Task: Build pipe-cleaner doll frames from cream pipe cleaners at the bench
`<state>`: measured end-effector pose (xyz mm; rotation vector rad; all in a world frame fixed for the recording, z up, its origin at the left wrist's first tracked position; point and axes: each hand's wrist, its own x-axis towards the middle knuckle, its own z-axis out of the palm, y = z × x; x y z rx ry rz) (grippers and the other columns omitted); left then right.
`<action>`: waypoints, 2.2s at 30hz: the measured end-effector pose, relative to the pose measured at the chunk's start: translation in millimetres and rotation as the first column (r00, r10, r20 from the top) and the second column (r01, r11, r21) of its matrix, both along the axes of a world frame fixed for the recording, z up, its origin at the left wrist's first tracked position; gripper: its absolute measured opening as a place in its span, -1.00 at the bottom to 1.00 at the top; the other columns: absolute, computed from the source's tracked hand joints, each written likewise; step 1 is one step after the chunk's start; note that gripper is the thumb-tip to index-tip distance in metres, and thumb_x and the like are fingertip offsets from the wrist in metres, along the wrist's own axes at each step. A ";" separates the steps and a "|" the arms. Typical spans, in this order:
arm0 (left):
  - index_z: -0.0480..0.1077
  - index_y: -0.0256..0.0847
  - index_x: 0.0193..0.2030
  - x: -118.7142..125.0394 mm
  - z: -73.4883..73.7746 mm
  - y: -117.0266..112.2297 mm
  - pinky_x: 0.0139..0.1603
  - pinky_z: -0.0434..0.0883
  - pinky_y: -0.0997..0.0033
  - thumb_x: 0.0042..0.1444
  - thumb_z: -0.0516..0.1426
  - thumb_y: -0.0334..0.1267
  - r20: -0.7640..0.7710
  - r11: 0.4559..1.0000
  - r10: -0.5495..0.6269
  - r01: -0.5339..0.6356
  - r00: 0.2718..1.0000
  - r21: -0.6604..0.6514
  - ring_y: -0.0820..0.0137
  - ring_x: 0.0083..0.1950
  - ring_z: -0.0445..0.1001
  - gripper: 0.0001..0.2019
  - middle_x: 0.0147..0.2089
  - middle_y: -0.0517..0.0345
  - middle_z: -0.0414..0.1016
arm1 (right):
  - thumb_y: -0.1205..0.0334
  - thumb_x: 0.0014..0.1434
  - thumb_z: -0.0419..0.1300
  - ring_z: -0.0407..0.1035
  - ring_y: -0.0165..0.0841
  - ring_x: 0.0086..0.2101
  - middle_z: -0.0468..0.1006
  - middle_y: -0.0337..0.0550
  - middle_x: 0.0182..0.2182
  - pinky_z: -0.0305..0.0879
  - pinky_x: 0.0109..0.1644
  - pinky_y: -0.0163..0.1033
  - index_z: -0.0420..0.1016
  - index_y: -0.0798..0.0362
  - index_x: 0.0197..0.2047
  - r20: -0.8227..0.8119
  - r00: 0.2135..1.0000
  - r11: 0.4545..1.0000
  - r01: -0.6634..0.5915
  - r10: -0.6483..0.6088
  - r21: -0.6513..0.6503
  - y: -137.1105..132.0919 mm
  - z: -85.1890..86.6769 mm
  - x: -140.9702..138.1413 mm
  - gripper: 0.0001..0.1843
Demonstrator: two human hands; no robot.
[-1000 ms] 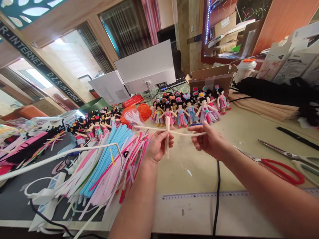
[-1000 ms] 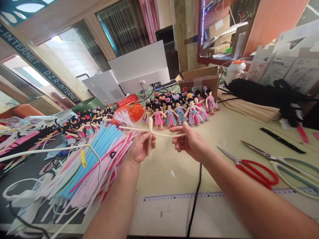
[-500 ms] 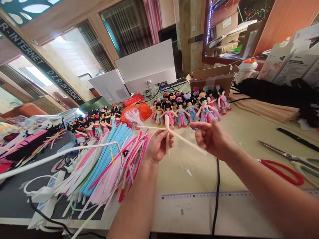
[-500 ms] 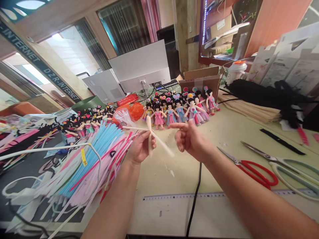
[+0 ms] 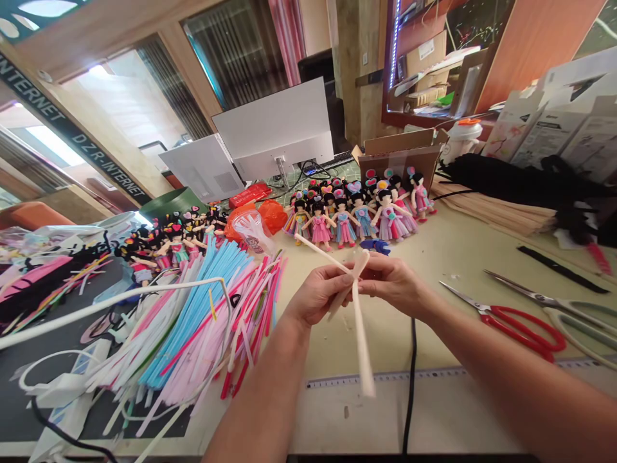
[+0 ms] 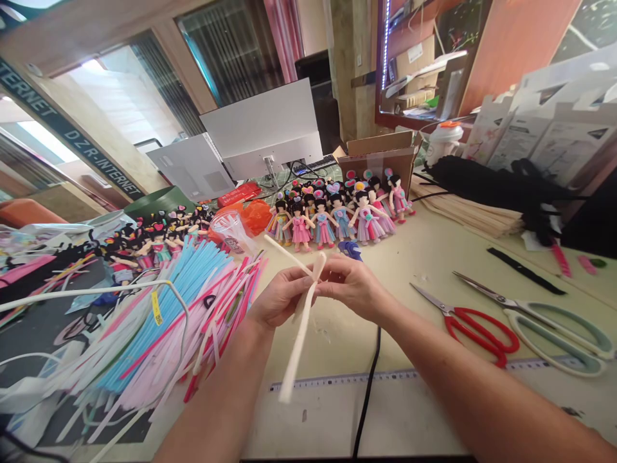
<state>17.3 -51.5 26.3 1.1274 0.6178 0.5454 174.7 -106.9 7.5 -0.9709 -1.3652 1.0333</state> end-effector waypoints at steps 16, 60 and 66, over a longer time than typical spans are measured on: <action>0.46 -0.31 -0.51 -1.7 -4.8 3.0 -0.51 0.19 0.49 -0.26 0.38 -0.03 -0.072 0.998 -0.070 0.070 0.995 0.006 0.54 -0.58 0.30 -0.64 -0.61 0.18 0.38 | 0.01 -0.11 0.44 0.51 -0.32 -0.49 0.52 -0.20 -0.52 0.52 -0.38 -0.18 0.46 0.07 -0.52 -0.162 0.984 0.997 -0.072 0.074 0.015 -5.4 11.1 -4.9 -0.66; 0.58 -0.26 -0.38 -17.2 3.4 19.7 -0.51 0.31 0.56 -0.21 0.39 -0.05 0.322 0.969 0.216 -0.244 0.922 0.049 0.61 -0.55 0.36 -0.67 -0.39 0.13 0.56 | -0.03 -0.27 0.47 0.13 -0.52 -0.61 0.31 -0.28 -0.69 -0.05 -0.53 -0.30 0.51 0.14 -0.56 -0.239 0.955 0.868 -0.267 0.178 -0.419 0.9 2.6 5.4 -0.59; 0.57 -0.26 -0.38 -17.1 5.2 15.7 -0.39 0.42 0.56 -0.18 0.39 -0.08 0.357 0.963 0.233 -0.267 0.905 0.048 0.56 -0.50 0.45 -0.70 -0.45 0.17 0.54 | 0.00 -0.26 0.49 0.16 -0.53 -0.59 0.32 -0.31 -0.63 0.00 -0.53 -0.33 0.47 0.12 -0.51 -0.302 0.951 0.870 -0.204 0.067 -0.449 3.3 -6.0 2.4 -0.58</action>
